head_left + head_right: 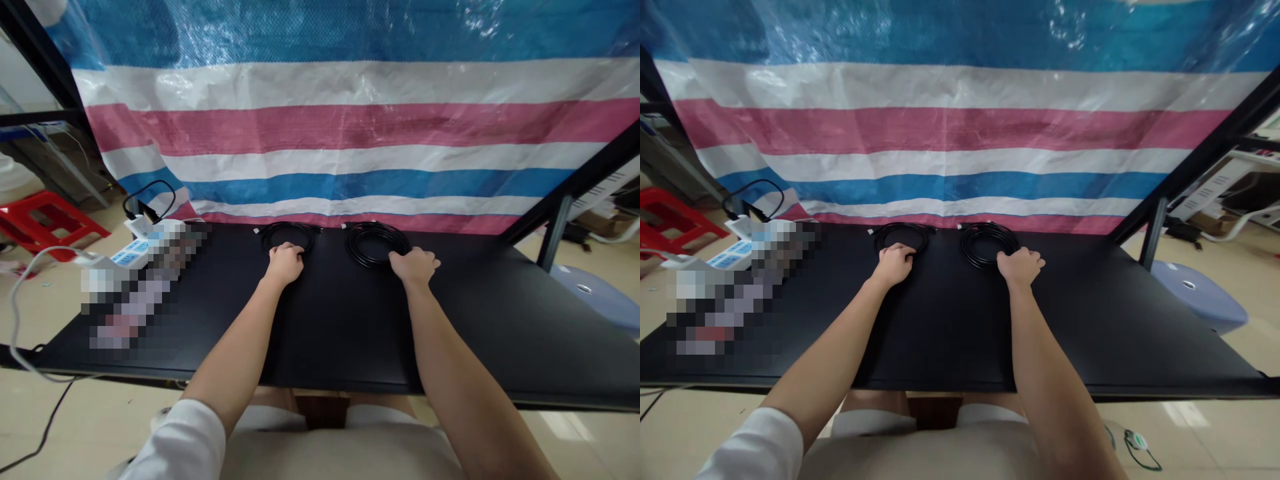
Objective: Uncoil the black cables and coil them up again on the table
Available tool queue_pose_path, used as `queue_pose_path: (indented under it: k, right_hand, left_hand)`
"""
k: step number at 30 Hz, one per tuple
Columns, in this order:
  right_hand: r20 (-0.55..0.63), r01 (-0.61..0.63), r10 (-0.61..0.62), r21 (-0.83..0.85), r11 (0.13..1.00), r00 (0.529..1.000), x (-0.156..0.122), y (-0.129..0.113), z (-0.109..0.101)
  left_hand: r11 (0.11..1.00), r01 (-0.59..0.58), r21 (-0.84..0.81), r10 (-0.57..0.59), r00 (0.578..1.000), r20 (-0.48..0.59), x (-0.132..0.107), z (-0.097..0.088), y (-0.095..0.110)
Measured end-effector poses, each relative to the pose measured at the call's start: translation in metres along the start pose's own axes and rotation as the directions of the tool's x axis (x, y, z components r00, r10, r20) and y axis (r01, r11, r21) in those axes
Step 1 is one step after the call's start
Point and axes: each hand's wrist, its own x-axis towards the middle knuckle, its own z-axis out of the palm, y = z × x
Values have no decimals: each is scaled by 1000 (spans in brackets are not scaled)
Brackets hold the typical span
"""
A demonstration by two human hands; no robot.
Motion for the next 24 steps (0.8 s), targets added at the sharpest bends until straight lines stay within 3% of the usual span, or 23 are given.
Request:
queue_pose_path:
  k: [3, 4, 9, 15, 21, 24]
  right_hand:
    - [-118, -199, 198, 3, 980, 973, 5, -2, -1]
    - [-120, -208, 209, 24, 978, 971, 6, -6, -3]
    - [-68, -108, 116, 108, 988, 991, 5, -22, -12]
    - [-168, 3, 6, 52, 999, 986, 4, -17, -11]
    - [-270, 175, -144, 95, 980, 952, -4, -29, -10]
    - [-338, 138, -94, 109, 984, 936, -11, -35, -10]
  left_hand:
    - [1000, 6, -19, -6, 1000, -31, 0, 2, -1]
    - [1000, 18, -25, -19, 999, -47, 0, 2, 0]
    - [995, 74, -69, -84, 986, -143, -4, 4, 8]
    - [992, 75, -106, -95, 976, -198, -5, 13, 17]
    - [977, -52, -209, -16, 950, -311, 0, 23, 17]
    - [960, -164, -226, 99, 957, -274, -2, 23, 19]
